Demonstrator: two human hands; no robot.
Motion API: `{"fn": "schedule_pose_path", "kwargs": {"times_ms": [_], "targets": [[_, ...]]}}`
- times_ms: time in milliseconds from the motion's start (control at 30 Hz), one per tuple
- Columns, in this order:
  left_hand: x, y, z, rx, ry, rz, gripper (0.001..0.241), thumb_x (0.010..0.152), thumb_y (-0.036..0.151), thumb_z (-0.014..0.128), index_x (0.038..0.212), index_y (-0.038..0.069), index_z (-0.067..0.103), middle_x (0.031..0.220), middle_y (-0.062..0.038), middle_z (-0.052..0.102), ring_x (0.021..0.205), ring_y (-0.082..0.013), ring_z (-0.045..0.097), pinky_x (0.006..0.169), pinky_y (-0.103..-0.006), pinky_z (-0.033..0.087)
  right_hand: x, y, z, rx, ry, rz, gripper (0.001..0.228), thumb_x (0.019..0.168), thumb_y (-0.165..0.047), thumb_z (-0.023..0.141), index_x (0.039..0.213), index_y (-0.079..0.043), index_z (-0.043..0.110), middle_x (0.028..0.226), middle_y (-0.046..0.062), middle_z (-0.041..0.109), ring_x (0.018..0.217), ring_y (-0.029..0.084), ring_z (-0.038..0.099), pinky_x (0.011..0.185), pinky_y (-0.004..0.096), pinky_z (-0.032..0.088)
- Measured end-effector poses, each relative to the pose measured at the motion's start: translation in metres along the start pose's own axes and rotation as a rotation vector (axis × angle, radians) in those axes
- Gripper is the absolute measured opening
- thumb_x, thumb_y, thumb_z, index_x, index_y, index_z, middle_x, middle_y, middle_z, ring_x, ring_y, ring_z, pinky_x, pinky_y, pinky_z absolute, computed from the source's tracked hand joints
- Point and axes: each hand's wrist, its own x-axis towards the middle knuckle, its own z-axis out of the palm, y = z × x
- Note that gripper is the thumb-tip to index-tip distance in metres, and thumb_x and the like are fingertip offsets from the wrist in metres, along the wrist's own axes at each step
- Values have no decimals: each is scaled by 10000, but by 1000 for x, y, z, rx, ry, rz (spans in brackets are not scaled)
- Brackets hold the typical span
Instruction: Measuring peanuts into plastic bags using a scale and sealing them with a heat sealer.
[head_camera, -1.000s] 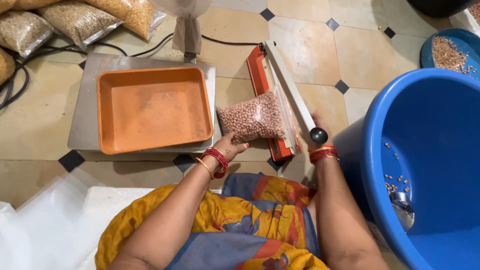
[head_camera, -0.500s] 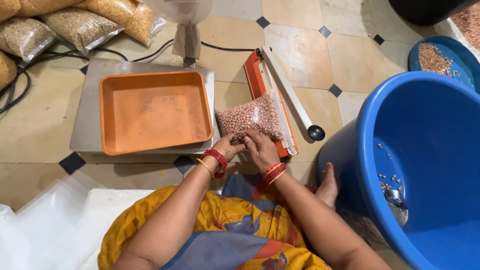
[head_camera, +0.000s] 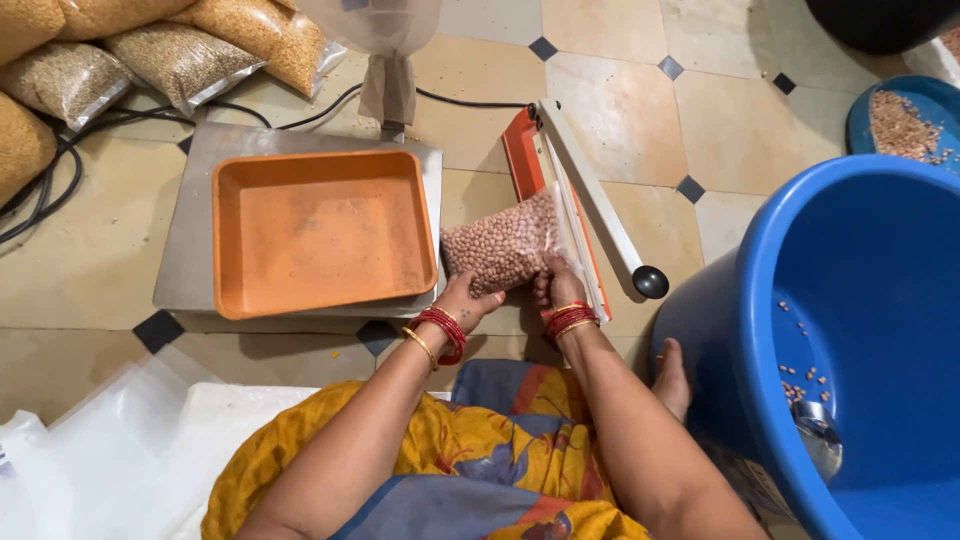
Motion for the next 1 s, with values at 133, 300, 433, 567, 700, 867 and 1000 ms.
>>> {"fn": "schedule_pose_path", "kwargs": {"times_ms": [133, 300, 433, 567, 700, 867, 1000], "targets": [[7, -6, 5, 95, 73, 190, 1063, 841, 546, 805, 1556, -34, 276, 1616, -308, 256, 1524, -430, 251, 1207, -431, 259, -50, -29, 34, -200, -56, -282, 204, 930, -279, 672, 845, -94, 682, 619, -34, 583, 507, 95, 506, 466, 265, 388], [-28, 39, -24, -150, 22, 206, 1174, 758, 545, 807, 1569, -27, 180, 1575, -279, 351, 1451, -381, 397, 1174, -416, 351, -138, -51, 67, -408, -126, -506, 212, 961, -204, 648, 883, -18, 713, 628, -4, 606, 516, 72, 525, 475, 261, 397], [-41, 48, -41, -444, -169, 334, 1171, 682, 516, 858, 1545, -13, 268, 1527, -230, 504, 1391, -329, 524, 1166, -416, 421, -198, -80, 63, -410, -449, -749, 224, 969, -129, 637, 1106, 30, 717, 963, -31, 751, 835, 14, 671, 722, 208, 546], [-108, 88, -67, -539, -284, 407, 1210, 668, 513, 892, 1584, 15, 278, 1557, -189, 501, 1434, -287, 483, 1200, -407, 371, -253, -102, 20, -256, -439, -512, 209, 988, -128, 682, 1117, 31, 722, 700, 16, 611, 482, 58, 495, 432, 229, 386], [-185, 116, -75, -919, -576, 446, 1199, 675, 385, 929, 1606, 69, 242, 1534, -116, 492, 1406, -255, 482, 1185, -412, 391, -308, -132, 30, 107, -442, -316, 197, 984, -165, 661, 1022, 28, 675, 745, 46, 673, 448, 41, 493, 378, 165, 328], [-260, 81, -51, -1263, -684, 238, 886, 802, 183, 822, 1536, 9, 358, 1394, -153, 601, 1257, -281, 617, 1097, -471, 506, -305, -106, 43, 175, -392, -77, 179, 979, -277, 636, 939, -102, 630, 653, -15, 595, 401, 18, 427, 349, 134, 286], [-294, 35, -56, -1613, -539, -26, 706, 881, 240, 700, 1482, 10, 409, 1375, -206, 612, 1225, -332, 644, 1087, -500, 524, -269, -45, 29, 99, -526, 66, 314, 1001, -371, 599, 861, -90, 604, 583, -30, 516, 444, 56, 436, 388, 184, 339]]}}
